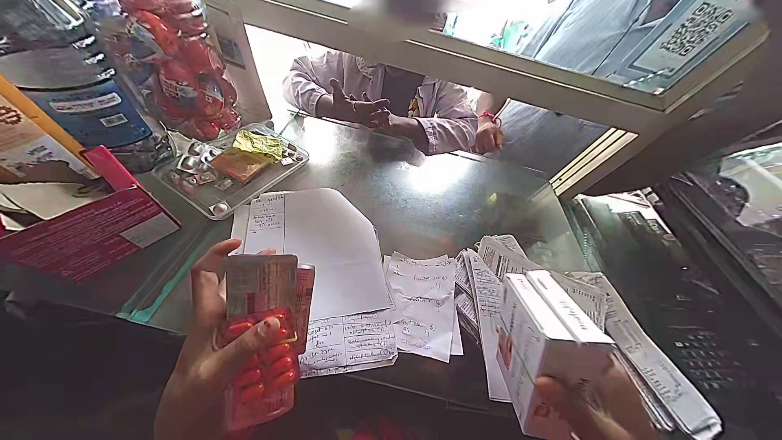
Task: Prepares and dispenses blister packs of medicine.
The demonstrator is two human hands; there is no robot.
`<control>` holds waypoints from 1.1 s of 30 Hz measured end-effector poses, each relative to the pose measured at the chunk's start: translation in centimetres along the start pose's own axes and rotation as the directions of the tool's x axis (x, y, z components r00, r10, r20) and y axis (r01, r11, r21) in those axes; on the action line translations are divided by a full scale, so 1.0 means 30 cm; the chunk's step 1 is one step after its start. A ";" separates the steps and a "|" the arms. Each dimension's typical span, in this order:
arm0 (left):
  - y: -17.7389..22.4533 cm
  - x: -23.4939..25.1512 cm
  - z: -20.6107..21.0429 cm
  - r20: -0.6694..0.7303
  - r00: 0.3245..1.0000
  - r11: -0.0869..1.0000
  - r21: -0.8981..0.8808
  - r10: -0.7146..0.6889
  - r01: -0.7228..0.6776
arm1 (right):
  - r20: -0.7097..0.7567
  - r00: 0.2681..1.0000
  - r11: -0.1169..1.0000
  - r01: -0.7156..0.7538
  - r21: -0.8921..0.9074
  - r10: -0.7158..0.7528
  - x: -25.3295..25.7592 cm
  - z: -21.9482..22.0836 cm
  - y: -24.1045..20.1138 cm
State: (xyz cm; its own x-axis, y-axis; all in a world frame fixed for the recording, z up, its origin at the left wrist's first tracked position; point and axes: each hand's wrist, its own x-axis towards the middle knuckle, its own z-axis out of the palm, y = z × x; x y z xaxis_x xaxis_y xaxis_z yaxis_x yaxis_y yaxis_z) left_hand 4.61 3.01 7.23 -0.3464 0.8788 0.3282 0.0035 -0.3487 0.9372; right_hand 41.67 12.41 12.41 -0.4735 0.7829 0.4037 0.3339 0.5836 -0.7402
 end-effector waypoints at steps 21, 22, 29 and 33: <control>-0.052 0.056 -0.155 -0.346 0.938 0.768 0.604 0.013 0.212 | 0.110 0.880 0.695 -0.283 -0.661 0.462 0.342 0.152 0.035; -0.047 0.048 -0.152 -0.359 0.933 0.764 0.608 0.020 0.218 | 0.097 0.883 0.716 -0.304 -0.629 0.460 0.325 0.160 0.052; -0.031 -0.009 -0.152 -0.392 0.919 0.759 0.585 -0.044 0.286 | -0.049 0.955 0.862 -0.284 -0.420 0.291 0.279 0.152 0.107; -0.032 -0.010 -0.142 -0.409 0.909 0.833 0.472 -0.084 0.289 | -0.101 0.952 0.863 -0.306 -0.401 0.290 0.258 0.100 0.098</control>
State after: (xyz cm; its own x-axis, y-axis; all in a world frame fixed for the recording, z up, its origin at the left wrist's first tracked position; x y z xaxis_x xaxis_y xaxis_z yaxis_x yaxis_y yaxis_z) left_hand 0.71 1.69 5.73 -0.6987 0.6945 0.1716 0.3457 0.1177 0.9309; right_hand 36.54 19.53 11.75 -0.2714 0.9362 0.2235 0.7602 0.3509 -0.5468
